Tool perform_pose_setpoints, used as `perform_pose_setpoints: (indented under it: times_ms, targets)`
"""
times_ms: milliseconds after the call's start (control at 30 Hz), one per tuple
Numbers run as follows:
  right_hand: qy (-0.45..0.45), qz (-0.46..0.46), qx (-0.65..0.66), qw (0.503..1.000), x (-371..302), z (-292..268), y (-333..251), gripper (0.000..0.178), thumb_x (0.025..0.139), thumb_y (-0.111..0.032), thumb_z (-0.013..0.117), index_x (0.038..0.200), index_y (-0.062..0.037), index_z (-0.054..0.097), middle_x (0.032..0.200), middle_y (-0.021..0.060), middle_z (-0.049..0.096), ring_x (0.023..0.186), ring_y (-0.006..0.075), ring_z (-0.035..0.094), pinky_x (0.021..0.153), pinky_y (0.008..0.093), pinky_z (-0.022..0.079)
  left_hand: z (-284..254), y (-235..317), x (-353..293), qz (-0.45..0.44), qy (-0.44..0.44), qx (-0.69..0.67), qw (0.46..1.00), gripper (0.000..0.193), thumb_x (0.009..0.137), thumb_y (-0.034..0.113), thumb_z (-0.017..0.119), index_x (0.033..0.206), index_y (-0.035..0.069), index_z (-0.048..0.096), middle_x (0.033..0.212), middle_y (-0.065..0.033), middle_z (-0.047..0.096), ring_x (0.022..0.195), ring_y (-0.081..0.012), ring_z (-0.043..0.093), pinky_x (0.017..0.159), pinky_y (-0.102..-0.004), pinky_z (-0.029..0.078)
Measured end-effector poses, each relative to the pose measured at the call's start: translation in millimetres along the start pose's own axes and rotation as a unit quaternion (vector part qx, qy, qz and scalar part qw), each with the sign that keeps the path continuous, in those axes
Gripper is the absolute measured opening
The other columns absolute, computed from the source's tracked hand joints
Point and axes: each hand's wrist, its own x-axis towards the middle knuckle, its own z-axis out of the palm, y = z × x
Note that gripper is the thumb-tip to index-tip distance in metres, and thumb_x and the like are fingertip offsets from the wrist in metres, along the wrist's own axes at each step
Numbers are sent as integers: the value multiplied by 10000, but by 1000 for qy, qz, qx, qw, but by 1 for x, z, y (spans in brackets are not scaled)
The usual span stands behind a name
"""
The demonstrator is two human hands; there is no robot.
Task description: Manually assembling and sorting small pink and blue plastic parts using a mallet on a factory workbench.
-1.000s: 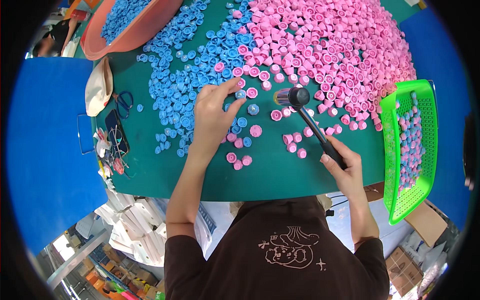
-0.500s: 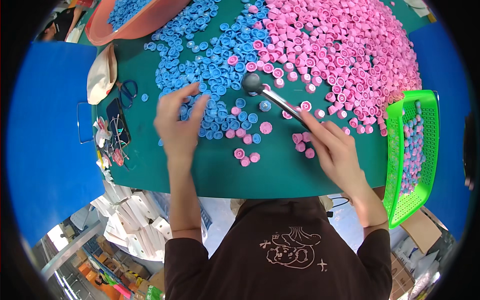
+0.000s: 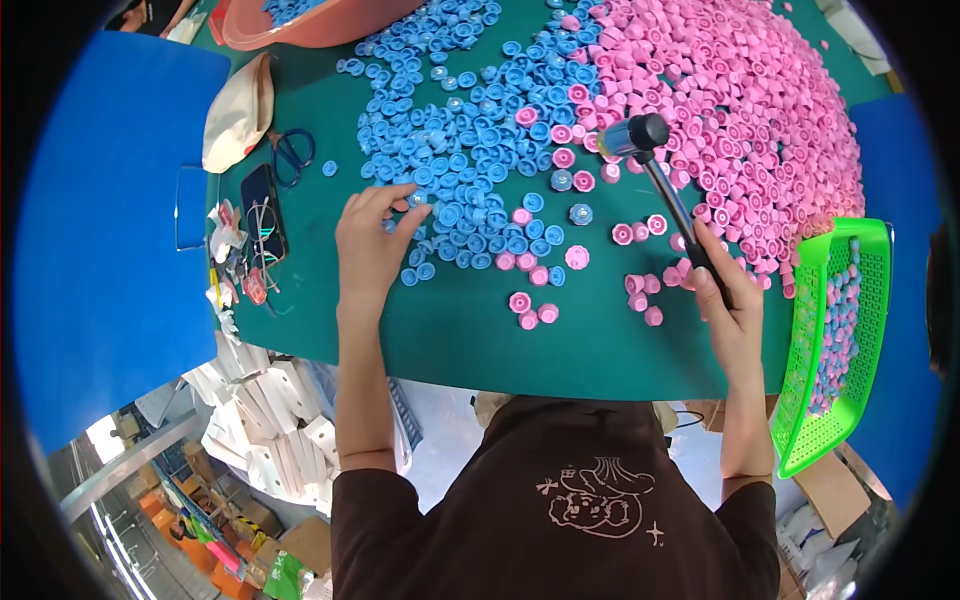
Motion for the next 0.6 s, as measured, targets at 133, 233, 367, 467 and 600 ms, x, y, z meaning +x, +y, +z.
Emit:
perform_pose_setpoints:
  times_ms: [133, 233, 367, 467, 600]
  targets:
    - [2, -2, 7, 1000, -7, -2, 10, 390, 949, -118, 602, 1334, -59, 568, 1154, 96, 683, 877, 81, 608, 798, 233, 476, -2, 3, 6, 7, 0, 31, 999, 236, 739, 100, 800, 953, 53, 711, 786, -27, 637, 686, -134, 538, 647, -274, 456]
    - [-7, 32, 13, 999, -11, -4, 14, 397, 942, -104, 606, 1335, -64, 567, 1157, 102, 682, 817, 81, 604, 742, 234, 482, 2, 28, 15, -15, 36, -32, 999, 231, 725, 96, 803, 929, 65, 699, 773, -31, 638, 689, -159, 563, 609, -294, 471]
    - [4, 37, 20, 999, -13, -3, 10, 401, 940, -100, 606, 1339, -74, 565, 1129, 93, 691, 809, 88, 617, 731, 241, 489, 39, 84, 28, 130, 15, -133, 982, 232, 742, 53, 781, 954, 41, 688, 767, -13, 632, 660, -116, 505, 601, -261, 430]
    - [-4, 73, 18, 997, -15, -5, 8, 410, 939, -104, 609, 1344, -73, 558, 1126, 105, 693, 843, 108, 637, 758, 258, 497, 65, 102, 38, 189, -13, -128, 974, 225, 715, 57, 787, 919, 44, 691, 792, -26, 610, 718, -176, 535, 640, -300, 437]
    - [5, 19, -17, 1000, -18, -7, 13, 404, 938, -108, 608, 1337, -68, 563, 1134, 127, 688, 880, 135, 652, 778, 272, 500, 82, 100, 39, 215, -46, -96, 971, 203, 701, 120, 784, 870, 56, 693, 830, -47, 596, 801, -241, 549, 711, -371, 433]
